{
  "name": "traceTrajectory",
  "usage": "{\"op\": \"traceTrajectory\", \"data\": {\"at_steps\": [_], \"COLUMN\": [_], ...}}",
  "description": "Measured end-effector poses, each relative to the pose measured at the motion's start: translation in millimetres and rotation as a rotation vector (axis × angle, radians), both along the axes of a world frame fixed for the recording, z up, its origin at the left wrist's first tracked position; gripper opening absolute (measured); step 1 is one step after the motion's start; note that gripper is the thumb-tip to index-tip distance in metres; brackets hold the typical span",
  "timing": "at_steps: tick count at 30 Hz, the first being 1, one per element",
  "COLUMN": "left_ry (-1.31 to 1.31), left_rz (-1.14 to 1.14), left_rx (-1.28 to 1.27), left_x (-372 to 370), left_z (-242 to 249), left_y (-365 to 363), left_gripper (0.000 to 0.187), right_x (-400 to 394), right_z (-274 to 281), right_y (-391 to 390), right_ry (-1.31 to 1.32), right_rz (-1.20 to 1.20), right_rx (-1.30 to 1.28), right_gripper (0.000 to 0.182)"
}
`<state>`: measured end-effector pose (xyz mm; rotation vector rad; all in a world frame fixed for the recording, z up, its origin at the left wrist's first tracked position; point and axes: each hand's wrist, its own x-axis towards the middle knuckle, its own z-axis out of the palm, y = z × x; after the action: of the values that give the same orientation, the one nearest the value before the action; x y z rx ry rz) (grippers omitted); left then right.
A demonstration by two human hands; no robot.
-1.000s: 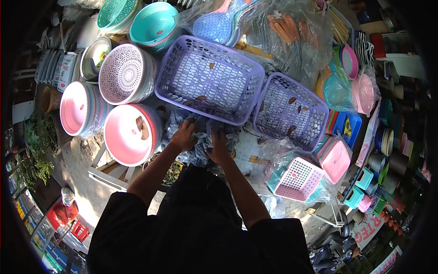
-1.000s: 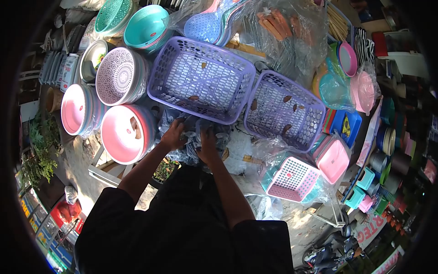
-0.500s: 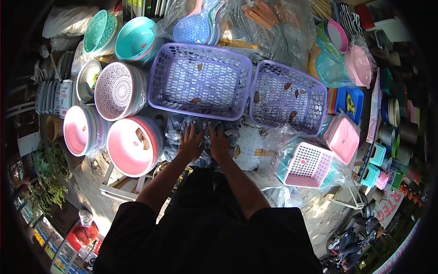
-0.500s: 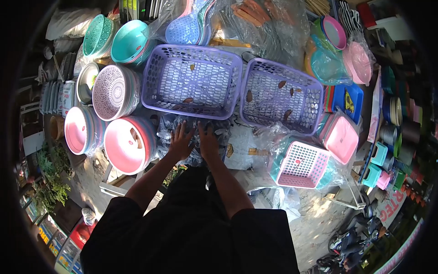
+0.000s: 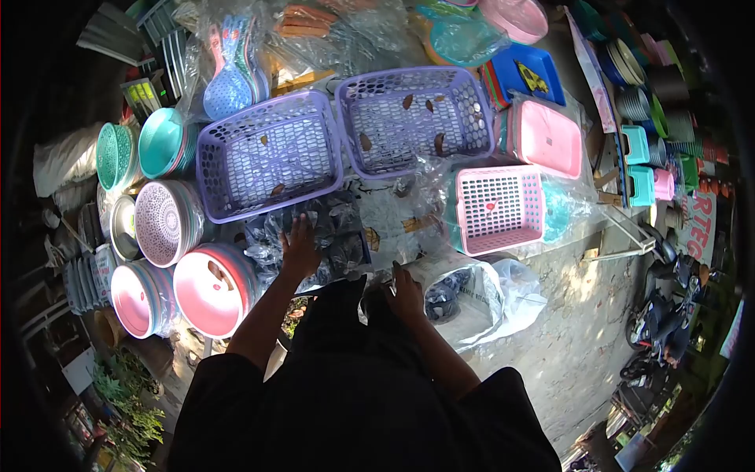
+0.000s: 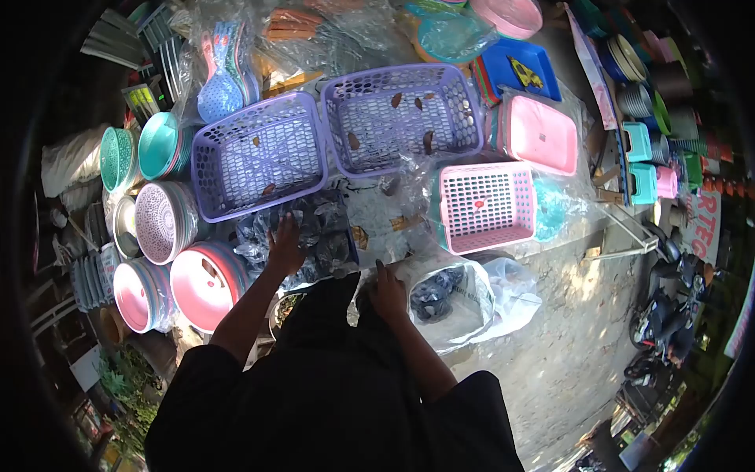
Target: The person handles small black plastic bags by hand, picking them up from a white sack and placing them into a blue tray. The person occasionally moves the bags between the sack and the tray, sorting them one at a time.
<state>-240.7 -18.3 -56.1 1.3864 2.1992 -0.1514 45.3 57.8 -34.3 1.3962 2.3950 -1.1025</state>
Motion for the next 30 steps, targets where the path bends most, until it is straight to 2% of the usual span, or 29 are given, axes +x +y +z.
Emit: {"op": "traceTrajectory", "data": {"at_steps": [4, 6, 7, 10, 13, 14, 16, 17, 19, 21, 23, 25, 30], "left_ry": [0.040, 0.052, 0.051, 0.022, -0.062, -0.055, -0.296, -0.289, -0.535, -0.518, -0.607, -0.584, -0.566], "left_rz": [0.036, 0.105, 0.062, 0.039, -0.174, -0.200, -0.326, -0.345, -0.286, -0.332, -0.322, -0.353, -0.334], "left_rx": [0.039, 0.106, 0.113, 0.084, 0.289, 0.289, 0.413, 0.405, 0.133, 0.096, -0.001, 0.009, -0.059], "left_x": [14.2, 29.6, 41.0, 73.1, 119.3, 132.8, 160.0, 172.4, 200.3, 217.8, 229.9, 236.8, 240.8], "left_z": [-9.4, -8.3, -6.0, 1.1, -4.1, -8.8, -14.9, -12.0, 10.9, 15.2, 24.0, 27.2, 34.5], "left_y": [0.7, 2.9, 4.0, 1.9, -14.8, -20.6, -29.6, -32.1, -33.1, -38.5, -40.3, -42.6, -46.1], "left_gripper": [0.074, 0.070, 0.070, 0.068, 0.059, 0.059, 0.054, 0.054, 0.050, 0.048, 0.047, 0.047, 0.045], "right_x": [59.0, 87.3, 103.1, 144.8, 179.8, 190.1, 206.4, 213.3, 228.2, 237.2, 241.2, 242.2, 243.6], "right_z": [18.1, 18.3, 11.0, -12.9, -35.2, -38.3, -44.2, -47.7, -60.4, -76.6, -87.6, -85.1, -108.4], "right_y": [-22.2, -36.8, -45.4, -64.3, -81.4, -86.4, -89.2, -89.6, -89.2, -86.4, -81.8, -72.9, -73.0], "right_ry": [0.017, 0.105, 0.105, 0.207, 0.234, 0.190, 0.123, 0.048, 0.021, -0.116, -0.124, -0.285, -0.286], "right_rz": [-0.206, -0.291, -0.334, -0.458, -0.604, -0.631, -0.662, -0.669, -0.666, -0.567, -0.547, -0.454, -0.412], "right_rx": [-0.019, 0.139, 0.147, 0.242, 0.197, 0.175, 0.120, 0.061, -0.033, -0.140, -0.189, -0.311, -0.367], "right_gripper": [0.061, 0.045, 0.045, 0.020, 0.021, 0.025, 0.029, 0.033, 0.039, 0.042, 0.043, 0.043, 0.041]}}
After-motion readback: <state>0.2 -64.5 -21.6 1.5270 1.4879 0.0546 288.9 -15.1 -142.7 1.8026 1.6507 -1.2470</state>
